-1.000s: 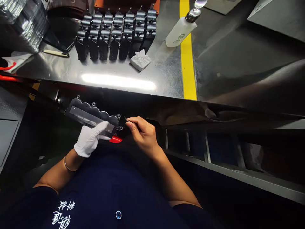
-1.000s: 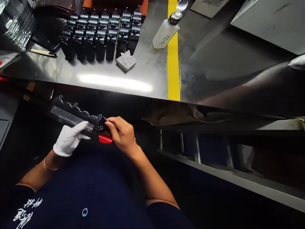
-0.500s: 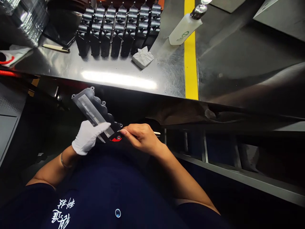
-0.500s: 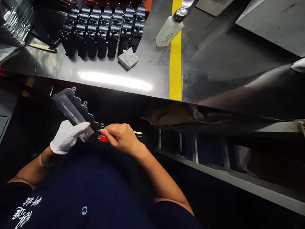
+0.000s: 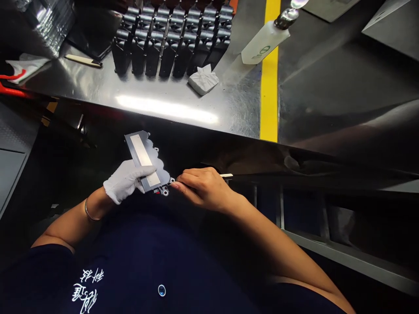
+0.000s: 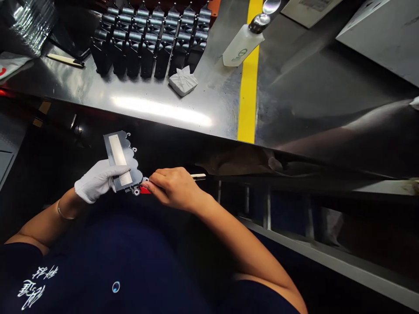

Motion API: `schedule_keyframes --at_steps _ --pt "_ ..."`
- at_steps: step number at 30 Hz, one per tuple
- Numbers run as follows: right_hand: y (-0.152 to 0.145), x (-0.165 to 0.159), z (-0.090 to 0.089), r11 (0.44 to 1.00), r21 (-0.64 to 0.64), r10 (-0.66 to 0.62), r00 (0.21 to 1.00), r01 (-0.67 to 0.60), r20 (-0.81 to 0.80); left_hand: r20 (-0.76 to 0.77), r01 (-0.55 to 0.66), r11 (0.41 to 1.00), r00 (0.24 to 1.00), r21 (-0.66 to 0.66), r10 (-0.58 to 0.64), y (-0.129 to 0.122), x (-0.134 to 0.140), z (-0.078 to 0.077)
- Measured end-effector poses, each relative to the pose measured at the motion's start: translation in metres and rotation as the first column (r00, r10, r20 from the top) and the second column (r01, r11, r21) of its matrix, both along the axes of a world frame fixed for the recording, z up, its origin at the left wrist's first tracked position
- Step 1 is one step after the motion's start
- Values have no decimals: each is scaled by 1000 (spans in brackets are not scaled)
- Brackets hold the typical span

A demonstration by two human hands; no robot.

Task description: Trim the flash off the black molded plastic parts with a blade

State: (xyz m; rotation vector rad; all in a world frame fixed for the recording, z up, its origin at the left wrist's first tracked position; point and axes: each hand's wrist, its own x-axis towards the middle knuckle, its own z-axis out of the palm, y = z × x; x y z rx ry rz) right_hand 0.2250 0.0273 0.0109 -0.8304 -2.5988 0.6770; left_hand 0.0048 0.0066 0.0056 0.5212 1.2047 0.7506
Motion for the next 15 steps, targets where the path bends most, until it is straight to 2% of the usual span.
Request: schedule_keyframes --at_steps 9,11,15 --pt "3 0 -1 1000 -3 -2 1000 2 29 7 -3 999 1000 33 3 -1 0 -4" --pt "4 1 -3 1000 -15 27 999 -27 29 9 -1 1000 1000 23 1 -1 0 -4" --pt "3 4 -5 981 -124 146 989 -146 -11 42 3 1000 999 -22 -3 -4 1 -5"
